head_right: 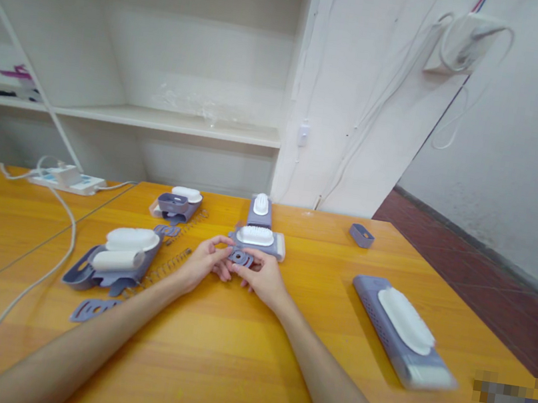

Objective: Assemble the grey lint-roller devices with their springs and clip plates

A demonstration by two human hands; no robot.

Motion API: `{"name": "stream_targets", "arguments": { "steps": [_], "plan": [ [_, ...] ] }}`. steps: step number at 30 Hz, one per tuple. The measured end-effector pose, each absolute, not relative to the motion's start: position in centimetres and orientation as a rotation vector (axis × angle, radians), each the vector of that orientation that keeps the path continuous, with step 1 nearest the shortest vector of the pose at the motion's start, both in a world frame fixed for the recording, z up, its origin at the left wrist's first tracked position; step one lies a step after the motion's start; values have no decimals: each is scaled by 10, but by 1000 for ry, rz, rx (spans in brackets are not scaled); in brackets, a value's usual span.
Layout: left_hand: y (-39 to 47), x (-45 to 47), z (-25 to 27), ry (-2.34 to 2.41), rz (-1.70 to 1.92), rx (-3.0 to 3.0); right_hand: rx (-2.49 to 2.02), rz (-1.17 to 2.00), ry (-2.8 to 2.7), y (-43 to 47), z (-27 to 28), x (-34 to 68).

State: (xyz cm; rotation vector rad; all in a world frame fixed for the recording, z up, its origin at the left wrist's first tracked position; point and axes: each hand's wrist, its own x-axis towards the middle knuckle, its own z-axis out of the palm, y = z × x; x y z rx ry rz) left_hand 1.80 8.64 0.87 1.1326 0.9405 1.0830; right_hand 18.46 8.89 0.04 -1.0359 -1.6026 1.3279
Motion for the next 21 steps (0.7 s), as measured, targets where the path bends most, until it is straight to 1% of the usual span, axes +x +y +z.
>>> {"name": "stream_targets", "arguments": {
  "steps": [4, 11, 18, 21],
  "plan": [
    [87, 18, 6, 1019, 1107, 1239, -1042, 1316, -1585, 89, -1, 185],
    [88, 19, 6, 968, 1126, 1210, -1030, 1305, -1547, 87, 1, 184],
    [87, 20, 6, 998, 1081, 1341, -1016, 1219, -1535, 86, 2, 183],
    [87, 19, 6, 965, 1080, 1297, -1019, 1194, -1536, 86, 1, 183]
  ]
}}
